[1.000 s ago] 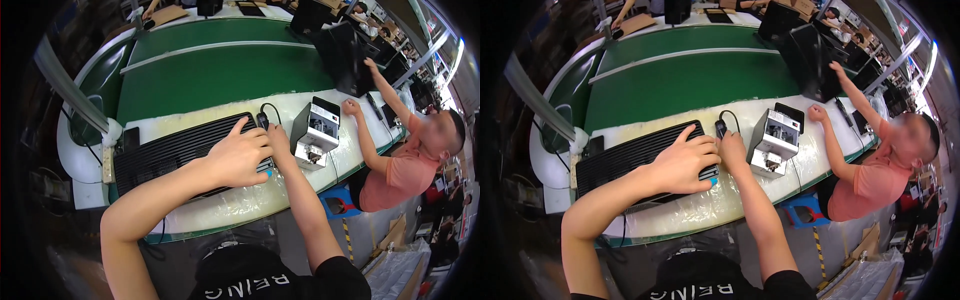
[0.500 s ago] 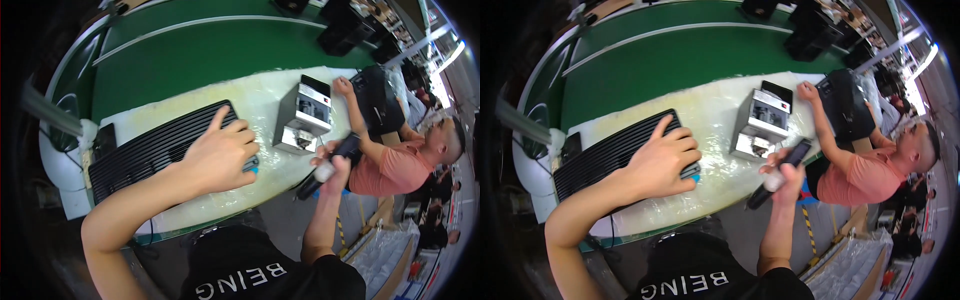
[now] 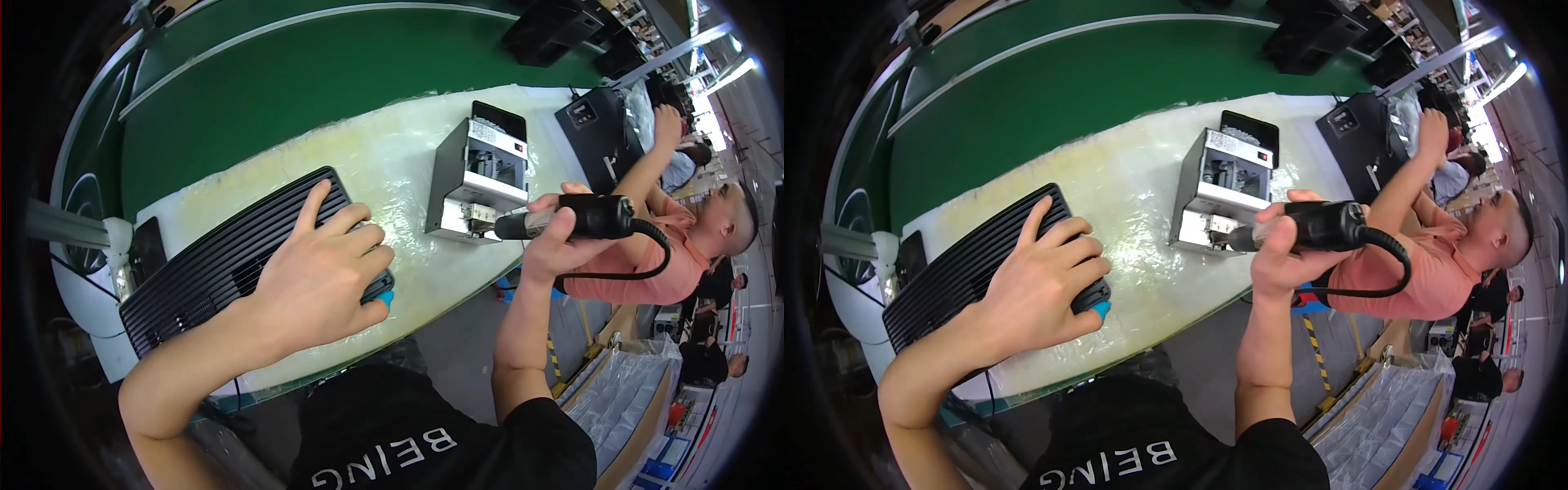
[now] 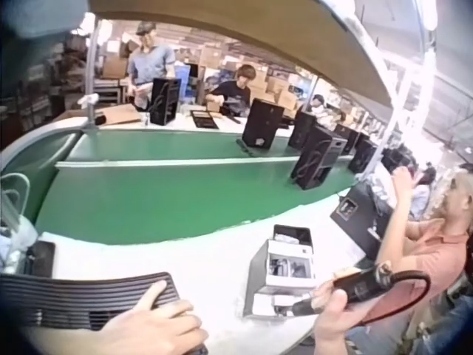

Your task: Assembling the components of an electronic device housing using an electric screwdriver at a factory workbench.

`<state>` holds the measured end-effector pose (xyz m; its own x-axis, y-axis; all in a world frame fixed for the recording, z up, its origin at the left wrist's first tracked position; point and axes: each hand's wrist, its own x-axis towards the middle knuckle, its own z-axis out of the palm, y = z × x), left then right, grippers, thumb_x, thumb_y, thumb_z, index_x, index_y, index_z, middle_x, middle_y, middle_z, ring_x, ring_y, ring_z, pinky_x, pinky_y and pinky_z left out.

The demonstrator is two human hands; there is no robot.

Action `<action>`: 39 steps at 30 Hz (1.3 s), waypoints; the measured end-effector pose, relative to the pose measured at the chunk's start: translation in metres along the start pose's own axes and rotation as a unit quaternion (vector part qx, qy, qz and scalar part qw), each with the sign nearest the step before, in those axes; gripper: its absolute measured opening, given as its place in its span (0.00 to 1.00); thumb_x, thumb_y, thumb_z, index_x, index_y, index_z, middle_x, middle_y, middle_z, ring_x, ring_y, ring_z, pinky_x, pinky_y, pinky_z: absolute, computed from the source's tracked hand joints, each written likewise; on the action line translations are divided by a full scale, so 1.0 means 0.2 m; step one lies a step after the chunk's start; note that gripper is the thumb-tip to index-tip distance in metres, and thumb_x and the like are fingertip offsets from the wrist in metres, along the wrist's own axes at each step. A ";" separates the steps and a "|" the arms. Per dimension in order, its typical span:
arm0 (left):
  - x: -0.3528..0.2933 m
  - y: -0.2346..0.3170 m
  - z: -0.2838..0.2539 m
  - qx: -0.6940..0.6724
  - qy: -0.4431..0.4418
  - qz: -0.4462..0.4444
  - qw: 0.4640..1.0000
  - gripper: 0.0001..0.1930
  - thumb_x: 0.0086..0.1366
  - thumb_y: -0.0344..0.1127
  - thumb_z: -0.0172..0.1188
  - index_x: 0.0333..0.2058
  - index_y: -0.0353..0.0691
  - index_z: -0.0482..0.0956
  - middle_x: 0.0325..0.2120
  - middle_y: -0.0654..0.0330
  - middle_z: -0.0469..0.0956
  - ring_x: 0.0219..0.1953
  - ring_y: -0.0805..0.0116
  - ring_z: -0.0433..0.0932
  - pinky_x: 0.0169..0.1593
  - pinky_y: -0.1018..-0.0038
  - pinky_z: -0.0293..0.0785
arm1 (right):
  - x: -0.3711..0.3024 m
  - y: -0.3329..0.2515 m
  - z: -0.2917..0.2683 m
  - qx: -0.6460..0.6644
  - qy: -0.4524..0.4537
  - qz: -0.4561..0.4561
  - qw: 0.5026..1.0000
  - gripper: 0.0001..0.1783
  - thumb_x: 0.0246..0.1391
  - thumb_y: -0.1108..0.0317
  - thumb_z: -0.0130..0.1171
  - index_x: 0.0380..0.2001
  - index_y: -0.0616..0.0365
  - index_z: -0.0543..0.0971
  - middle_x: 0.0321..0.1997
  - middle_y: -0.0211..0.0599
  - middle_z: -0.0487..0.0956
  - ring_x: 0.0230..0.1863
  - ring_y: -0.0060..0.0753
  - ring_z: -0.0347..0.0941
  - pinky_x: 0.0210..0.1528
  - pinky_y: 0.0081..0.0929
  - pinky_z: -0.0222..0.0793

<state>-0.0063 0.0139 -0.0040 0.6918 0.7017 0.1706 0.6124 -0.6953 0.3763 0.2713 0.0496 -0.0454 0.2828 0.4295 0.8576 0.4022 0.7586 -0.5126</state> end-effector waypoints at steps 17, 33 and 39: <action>-0.03 -0.03 0.05 -0.017 0.007 0.011 1.000 0.17 0.46 0.43 0.66 0.31 0.37 0.79 0.33 0.60 0.74 0.50 0.60 0.70 0.65 0.45 0.52 | 0.36 -0.39 0.16 0.313 -0.377 0.090 0.867 0.28 0.62 0.51 0.44 0.55 0.63 0.63 0.36 0.50 0.77 0.22 0.34 0.73 0.26 0.29 0.74; -0.03 -0.03 0.03 -0.030 0.000 0.016 0.999 0.16 0.47 0.42 0.66 0.31 0.37 0.78 0.33 0.59 0.73 0.50 0.59 0.69 0.65 0.45 0.51 | 0.19 -0.62 0.27 0.358 -0.308 0.101 0.876 0.31 0.61 0.47 0.45 0.53 0.65 0.63 0.38 0.50 0.76 0.20 0.29 0.70 0.26 0.24 0.72; -0.02 -0.02 0.04 0.003 0.028 0.021 0.999 0.15 0.50 0.43 0.64 0.31 0.36 0.80 0.32 0.59 0.75 0.50 0.60 0.70 0.65 0.45 0.51 | 0.17 -0.64 0.28 0.381 -0.254 0.101 0.883 0.32 0.61 0.45 0.45 0.53 0.66 0.63 0.38 0.50 0.76 0.19 0.27 0.69 0.27 0.22 0.71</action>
<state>-0.0081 0.0130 -0.0127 0.6946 0.6795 0.2363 0.5855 -0.7248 0.3631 0.1804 -0.0047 0.0514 -0.2237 0.6114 0.7590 -0.3688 0.6678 -0.6466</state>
